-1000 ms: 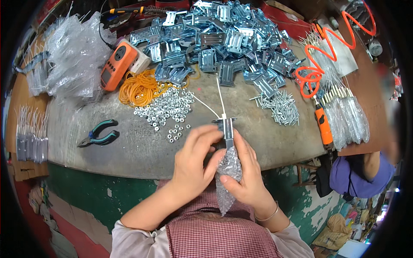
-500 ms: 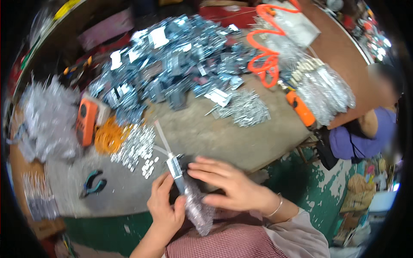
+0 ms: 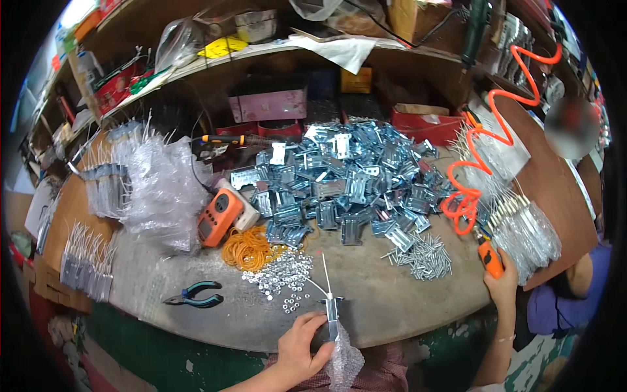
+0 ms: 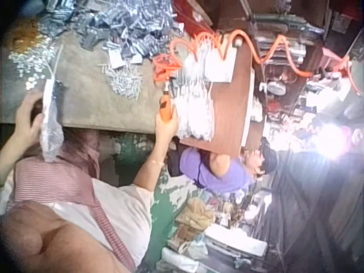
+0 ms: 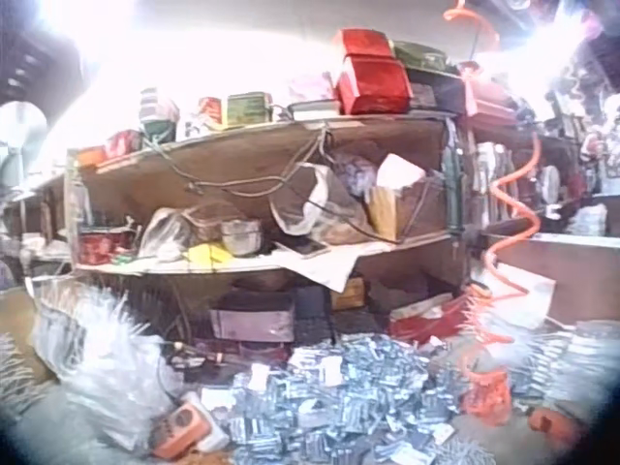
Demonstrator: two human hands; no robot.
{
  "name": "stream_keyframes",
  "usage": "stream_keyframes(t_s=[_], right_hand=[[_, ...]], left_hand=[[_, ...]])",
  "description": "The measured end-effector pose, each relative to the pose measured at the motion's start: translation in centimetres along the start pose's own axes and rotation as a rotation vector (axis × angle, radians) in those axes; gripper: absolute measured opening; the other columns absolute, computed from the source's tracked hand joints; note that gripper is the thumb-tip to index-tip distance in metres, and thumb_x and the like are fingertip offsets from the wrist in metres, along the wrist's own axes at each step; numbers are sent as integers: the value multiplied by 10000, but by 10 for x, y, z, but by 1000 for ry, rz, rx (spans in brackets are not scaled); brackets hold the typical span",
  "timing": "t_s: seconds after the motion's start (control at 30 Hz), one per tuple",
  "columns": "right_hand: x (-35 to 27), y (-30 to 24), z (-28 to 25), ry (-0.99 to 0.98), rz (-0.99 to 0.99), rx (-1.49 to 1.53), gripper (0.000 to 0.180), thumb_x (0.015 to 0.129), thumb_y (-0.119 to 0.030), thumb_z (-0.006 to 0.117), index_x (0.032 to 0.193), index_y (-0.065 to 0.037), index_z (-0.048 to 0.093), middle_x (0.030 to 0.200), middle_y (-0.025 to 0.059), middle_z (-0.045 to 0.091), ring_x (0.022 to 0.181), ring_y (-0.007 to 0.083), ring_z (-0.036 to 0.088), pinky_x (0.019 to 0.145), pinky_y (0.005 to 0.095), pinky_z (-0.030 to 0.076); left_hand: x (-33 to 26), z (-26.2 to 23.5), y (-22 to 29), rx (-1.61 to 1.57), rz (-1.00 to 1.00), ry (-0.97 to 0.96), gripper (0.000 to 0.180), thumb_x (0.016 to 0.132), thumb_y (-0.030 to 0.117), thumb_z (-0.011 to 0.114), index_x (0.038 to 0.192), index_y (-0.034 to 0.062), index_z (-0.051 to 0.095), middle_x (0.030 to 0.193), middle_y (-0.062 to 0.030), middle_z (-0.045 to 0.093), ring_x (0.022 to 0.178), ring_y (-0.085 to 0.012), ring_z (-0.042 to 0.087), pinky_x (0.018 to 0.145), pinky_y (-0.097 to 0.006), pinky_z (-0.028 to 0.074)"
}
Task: Assembling small electrical switch components using a power screwdriver at a workbench.
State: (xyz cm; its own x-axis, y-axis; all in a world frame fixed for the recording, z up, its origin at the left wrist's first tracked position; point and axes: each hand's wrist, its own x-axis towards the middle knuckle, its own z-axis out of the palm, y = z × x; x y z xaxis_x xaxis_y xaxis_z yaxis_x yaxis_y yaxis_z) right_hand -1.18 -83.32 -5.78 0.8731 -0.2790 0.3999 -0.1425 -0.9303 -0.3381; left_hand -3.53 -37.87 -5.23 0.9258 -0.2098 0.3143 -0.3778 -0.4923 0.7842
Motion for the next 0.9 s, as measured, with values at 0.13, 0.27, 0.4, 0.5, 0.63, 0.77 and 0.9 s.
stream_keyframes(t_s=[0.13,0.27,0.4,0.5,0.63,0.77,0.9], right_hand=[[-15,-47,-6,-4,377,1415,655,787,-317,633,1287,38,404,893,38,537,744,122,537,672,264,480],[-21,-128,1,-147,621,2085,612,827,-472,565,1302,-131,383,856,57,522,676,167,529,665,388,507],[-19,-177,25,-205,684,2190,576,822,-511,575,1242,-150,421,868,82,539,719,203,546,811,476,499],[-24,-201,37,-188,500,2315,509,814,-456,640,1172,-145,457,896,72,523,798,185,535,909,474,438],[-36,-231,51,-49,567,2369,396,829,-332,629,1138,-142,471,858,59,521,792,177,539,901,436,422],[-42,-230,68,29,640,2430,324,829,-275,613,1089,-114,507,837,52,520,776,172,539,888,406,437],[-43,-230,73,59,675,2489,284,832,-251,602,1057,-97,524,818,50,514,755,167,527,885,383,448]], left_hand=[[1,4,0,-19,-3,0,449,760,223,667,1137,29,518,1095,-174,570,913,-336,603,762,-366,506],[8,4,-2,-37,33,17,444,756,213,658,1128,13,519,1089,-195,567,885,-327,603,739,-352,508],[12,3,-9,-59,38,54,450,780,250,644,1129,-6,519,1112,-218,560,877,-327,598,704,-343,510],[15,4,-9,-70,66,42,466,793,261,641,1146,-9,503,1125,-225,557,882,-317,599,696,-338,507],[15,6,-11,-82,84,50,490,788,271,653,1165,0,494,1125,-226,556,898,-322,604,713,-342,509],[11,7,-12,-70,83,57,502,783,288,661,1162,1,499,1115,-224,558,922,-335,607,737,-355,512],[8,8,-12,-69,80,50,517,779,315,666,1158,2,505,1102,-221,562,921,-346,611,744,-372,517]])
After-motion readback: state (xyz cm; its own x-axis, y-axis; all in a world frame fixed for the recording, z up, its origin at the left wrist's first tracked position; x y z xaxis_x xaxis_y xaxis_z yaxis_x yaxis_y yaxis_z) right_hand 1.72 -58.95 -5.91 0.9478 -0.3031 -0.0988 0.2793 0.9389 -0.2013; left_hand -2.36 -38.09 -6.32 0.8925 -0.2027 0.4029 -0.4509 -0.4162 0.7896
